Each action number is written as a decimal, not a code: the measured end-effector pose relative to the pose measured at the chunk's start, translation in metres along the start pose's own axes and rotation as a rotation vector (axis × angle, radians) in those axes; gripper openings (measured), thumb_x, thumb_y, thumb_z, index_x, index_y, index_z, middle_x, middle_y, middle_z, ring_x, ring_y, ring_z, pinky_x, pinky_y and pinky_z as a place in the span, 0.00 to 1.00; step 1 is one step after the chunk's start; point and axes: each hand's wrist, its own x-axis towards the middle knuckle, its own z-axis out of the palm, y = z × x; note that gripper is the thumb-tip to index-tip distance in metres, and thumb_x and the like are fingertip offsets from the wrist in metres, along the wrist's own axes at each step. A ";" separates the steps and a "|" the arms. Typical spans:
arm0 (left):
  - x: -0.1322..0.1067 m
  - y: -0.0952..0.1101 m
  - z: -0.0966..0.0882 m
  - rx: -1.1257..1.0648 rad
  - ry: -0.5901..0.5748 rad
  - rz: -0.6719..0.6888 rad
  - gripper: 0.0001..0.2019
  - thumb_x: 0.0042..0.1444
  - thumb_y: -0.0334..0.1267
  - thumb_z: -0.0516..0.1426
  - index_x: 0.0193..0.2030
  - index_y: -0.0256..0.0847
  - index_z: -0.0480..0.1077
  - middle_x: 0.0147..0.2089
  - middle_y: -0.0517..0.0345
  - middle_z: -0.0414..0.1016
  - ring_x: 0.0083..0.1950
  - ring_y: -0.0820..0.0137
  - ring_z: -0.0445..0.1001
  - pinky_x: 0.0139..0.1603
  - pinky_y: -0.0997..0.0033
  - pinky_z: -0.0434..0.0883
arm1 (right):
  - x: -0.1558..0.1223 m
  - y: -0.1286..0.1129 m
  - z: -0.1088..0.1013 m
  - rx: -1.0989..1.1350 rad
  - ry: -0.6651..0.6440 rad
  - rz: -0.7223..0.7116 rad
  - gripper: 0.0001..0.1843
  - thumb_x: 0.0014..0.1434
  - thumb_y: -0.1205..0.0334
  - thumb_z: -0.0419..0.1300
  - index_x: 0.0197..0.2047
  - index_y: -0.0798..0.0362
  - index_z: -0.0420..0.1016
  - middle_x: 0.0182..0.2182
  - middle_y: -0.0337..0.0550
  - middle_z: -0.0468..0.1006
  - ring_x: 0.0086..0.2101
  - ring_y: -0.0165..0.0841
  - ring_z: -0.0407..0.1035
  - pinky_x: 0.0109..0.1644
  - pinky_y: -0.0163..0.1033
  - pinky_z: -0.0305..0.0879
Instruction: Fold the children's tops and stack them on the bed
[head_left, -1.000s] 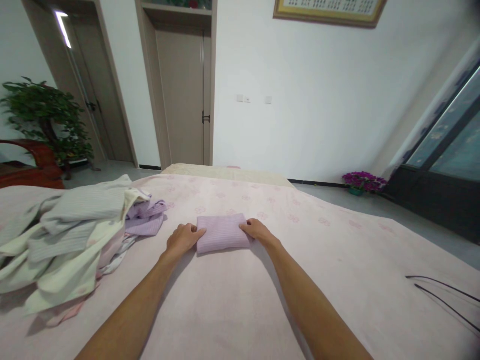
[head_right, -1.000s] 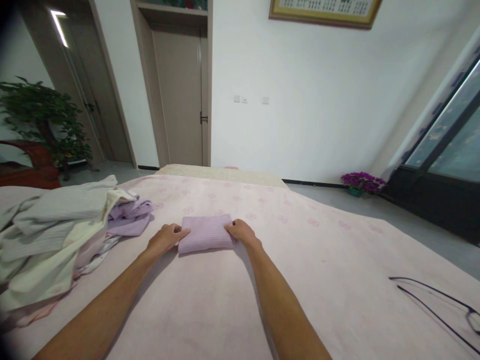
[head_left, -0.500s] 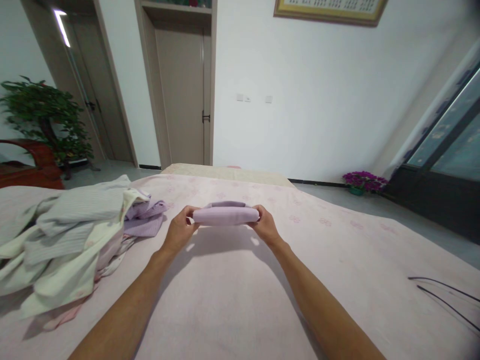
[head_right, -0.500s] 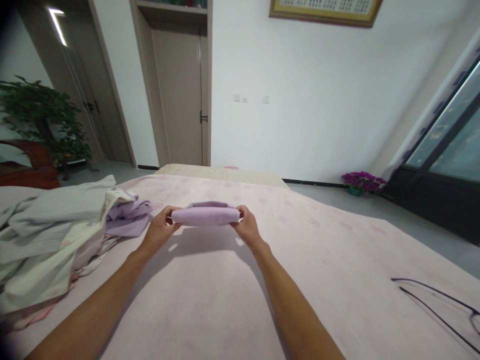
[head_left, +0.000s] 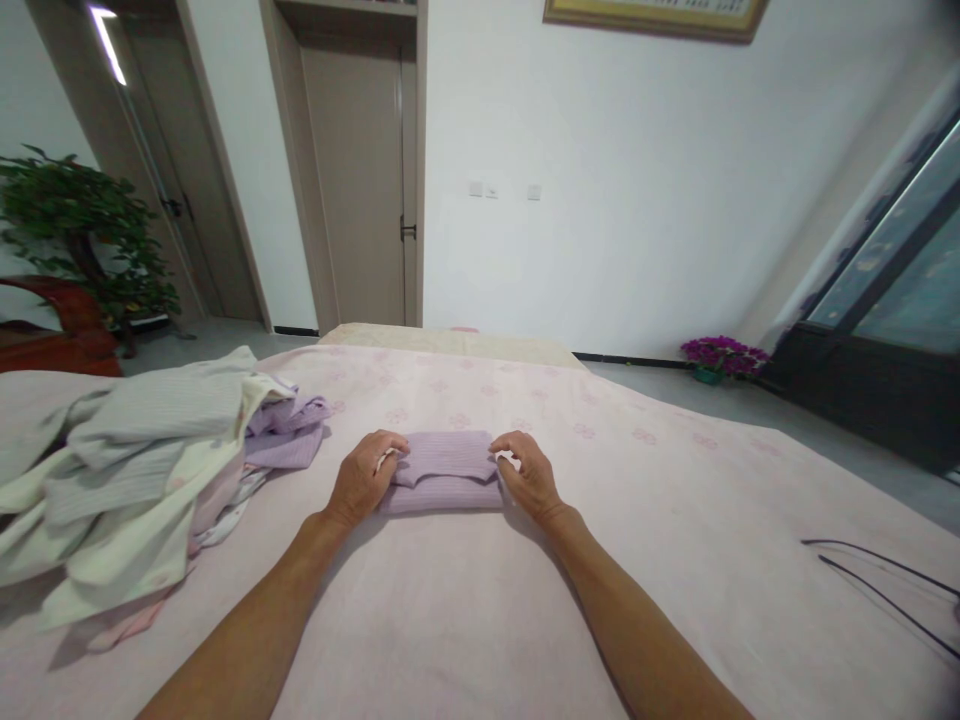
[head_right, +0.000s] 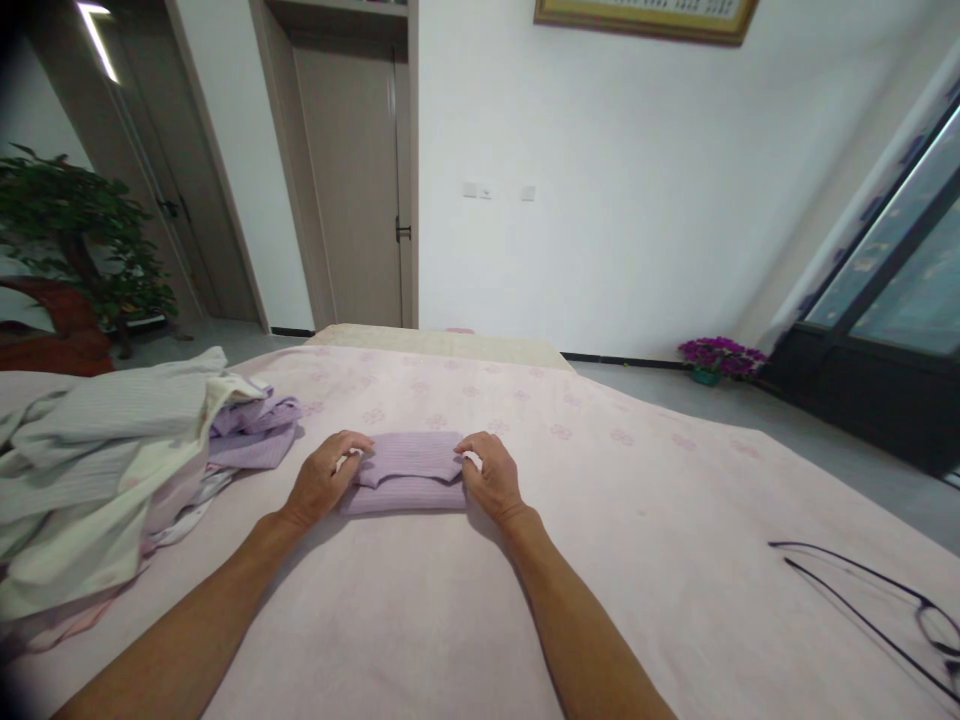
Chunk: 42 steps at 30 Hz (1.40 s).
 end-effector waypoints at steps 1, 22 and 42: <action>0.000 0.005 0.002 0.015 -0.024 0.022 0.11 0.61 0.34 0.49 0.43 0.43 0.71 0.46 0.54 0.76 0.51 0.63 0.72 0.55 0.63 0.67 | 0.000 -0.005 0.000 -0.016 -0.026 -0.036 0.16 0.51 0.72 0.54 0.40 0.49 0.76 0.40 0.44 0.77 0.45 0.39 0.69 0.53 0.46 0.65; -0.018 0.043 0.021 0.168 -0.359 0.315 0.11 0.64 0.41 0.56 0.50 0.44 0.72 0.50 0.50 0.76 0.51 0.59 0.72 0.54 0.57 0.67 | -0.008 -0.018 0.005 -0.174 -0.309 -0.151 0.18 0.70 0.58 0.49 0.54 0.48 0.76 0.56 0.47 0.76 0.58 0.40 0.67 0.66 0.53 0.56; -0.021 0.035 0.031 0.272 -0.330 0.248 0.29 0.54 0.39 0.64 0.63 0.46 0.65 0.58 0.50 0.72 0.57 0.57 0.68 0.59 0.54 0.65 | -0.001 0.014 0.015 -0.128 -0.151 0.444 0.22 0.68 0.50 0.47 0.50 0.50 0.79 0.46 0.47 0.78 0.48 0.37 0.69 0.54 0.40 0.61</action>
